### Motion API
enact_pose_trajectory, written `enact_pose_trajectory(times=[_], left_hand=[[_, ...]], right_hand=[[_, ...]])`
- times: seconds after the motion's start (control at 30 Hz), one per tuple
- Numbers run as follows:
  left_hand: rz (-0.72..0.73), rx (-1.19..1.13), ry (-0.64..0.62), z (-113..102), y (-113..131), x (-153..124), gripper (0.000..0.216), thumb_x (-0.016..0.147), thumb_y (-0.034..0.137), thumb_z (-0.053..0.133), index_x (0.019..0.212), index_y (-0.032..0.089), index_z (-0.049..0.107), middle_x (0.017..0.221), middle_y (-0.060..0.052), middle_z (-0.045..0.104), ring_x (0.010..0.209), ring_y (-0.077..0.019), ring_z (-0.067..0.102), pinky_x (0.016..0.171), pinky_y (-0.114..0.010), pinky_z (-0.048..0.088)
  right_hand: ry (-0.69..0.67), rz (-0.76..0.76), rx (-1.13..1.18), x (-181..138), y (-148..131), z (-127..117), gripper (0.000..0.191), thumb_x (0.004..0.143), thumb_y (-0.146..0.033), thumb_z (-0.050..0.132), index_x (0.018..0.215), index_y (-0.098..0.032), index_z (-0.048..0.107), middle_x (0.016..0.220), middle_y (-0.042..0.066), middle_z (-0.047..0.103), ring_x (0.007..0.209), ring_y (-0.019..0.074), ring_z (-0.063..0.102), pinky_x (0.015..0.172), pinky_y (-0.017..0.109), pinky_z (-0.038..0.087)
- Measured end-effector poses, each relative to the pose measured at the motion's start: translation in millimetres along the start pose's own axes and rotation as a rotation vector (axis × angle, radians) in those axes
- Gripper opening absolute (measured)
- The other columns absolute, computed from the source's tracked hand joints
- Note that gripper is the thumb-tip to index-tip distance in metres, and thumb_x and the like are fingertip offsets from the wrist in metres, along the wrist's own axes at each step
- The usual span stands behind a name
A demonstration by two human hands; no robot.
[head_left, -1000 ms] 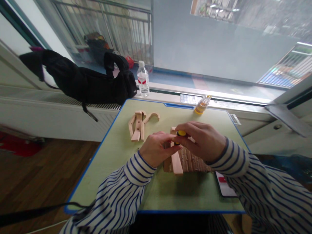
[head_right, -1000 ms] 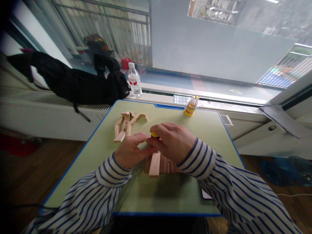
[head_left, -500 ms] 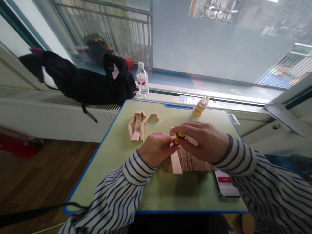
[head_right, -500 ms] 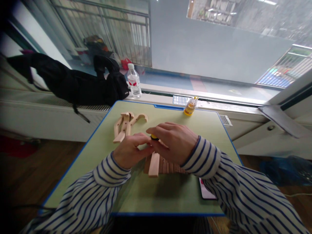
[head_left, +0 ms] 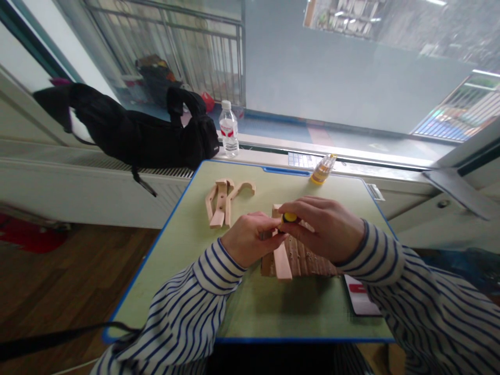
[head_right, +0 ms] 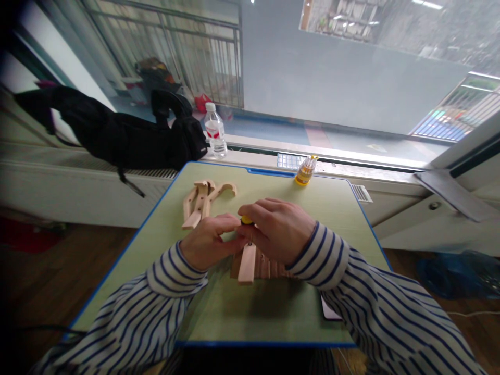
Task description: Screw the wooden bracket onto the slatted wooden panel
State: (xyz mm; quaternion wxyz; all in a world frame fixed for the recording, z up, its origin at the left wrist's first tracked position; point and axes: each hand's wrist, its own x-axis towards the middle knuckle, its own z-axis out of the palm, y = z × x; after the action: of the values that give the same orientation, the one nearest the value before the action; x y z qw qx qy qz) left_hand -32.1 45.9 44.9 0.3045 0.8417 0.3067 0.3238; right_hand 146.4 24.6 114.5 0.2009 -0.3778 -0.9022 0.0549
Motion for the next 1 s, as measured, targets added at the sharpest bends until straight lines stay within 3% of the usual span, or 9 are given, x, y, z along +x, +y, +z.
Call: enact_pose_trajectory(times=[0.23, 0.5, 0.77, 1.0], left_hand=[[-0.005, 0.013, -0.011, 0, 2, -1, 0.015, 0.078, 0.020, 0.056, 0.088, 0.018, 0.067, 0.073, -0.001, 0.064, 0.070, -0.0128, 0.058, 0.067, -0.025, 0.047], [-0.063, 0.105, 0.104, 6, 4, -3, 0.014, 0.077, 0.029, 0.061, 0.085, 0.020, 0.068, 0.069, 0.000, 0.064, 0.065, -0.0129, 0.058, 0.061, -0.024, 0.046], [-0.032, 0.138, 0.064, 1, 6, -2, 0.021, 0.081, 0.032, 0.054, 0.073, 0.017, 0.066, 0.063, -0.001, 0.063, 0.061, -0.0121, 0.057, 0.057, -0.022, 0.044], [-0.020, 0.096, 0.028, 2, 4, 0, 0.016, 0.081, 0.029, 0.055, 0.078, 0.018, 0.067, 0.068, 0.000, 0.064, 0.062, -0.0120, 0.058, 0.061, -0.022, 0.045]], right_hand=[[0.060, 0.045, -0.022, -1, -3, 6, 0.024, 0.087, -0.032, 0.048, 0.098, -0.014, 0.058, 0.083, 0.007, 0.064, 0.076, 0.0154, 0.057, 0.070, 0.028, 0.044], [0.020, 0.107, -0.038, 1, -5, 4, 0.028, 0.086, -0.035, 0.047, 0.101, -0.014, 0.058, 0.083, 0.007, 0.063, 0.077, 0.0159, 0.056, 0.072, 0.029, 0.042], [-0.040, 0.053, -0.003, 0, -5, -4, 0.042, 0.081, -0.034, 0.052, 0.118, -0.015, 0.049, 0.101, 0.009, 0.063, 0.090, 0.0191, 0.057, 0.077, 0.032, 0.044], [-0.081, -0.012, 0.028, 2, -2, -8, 0.024, 0.085, -0.026, 0.046, 0.104, -0.017, 0.059, 0.095, 0.007, 0.065, 0.085, 0.0159, 0.058, 0.074, 0.029, 0.044]])
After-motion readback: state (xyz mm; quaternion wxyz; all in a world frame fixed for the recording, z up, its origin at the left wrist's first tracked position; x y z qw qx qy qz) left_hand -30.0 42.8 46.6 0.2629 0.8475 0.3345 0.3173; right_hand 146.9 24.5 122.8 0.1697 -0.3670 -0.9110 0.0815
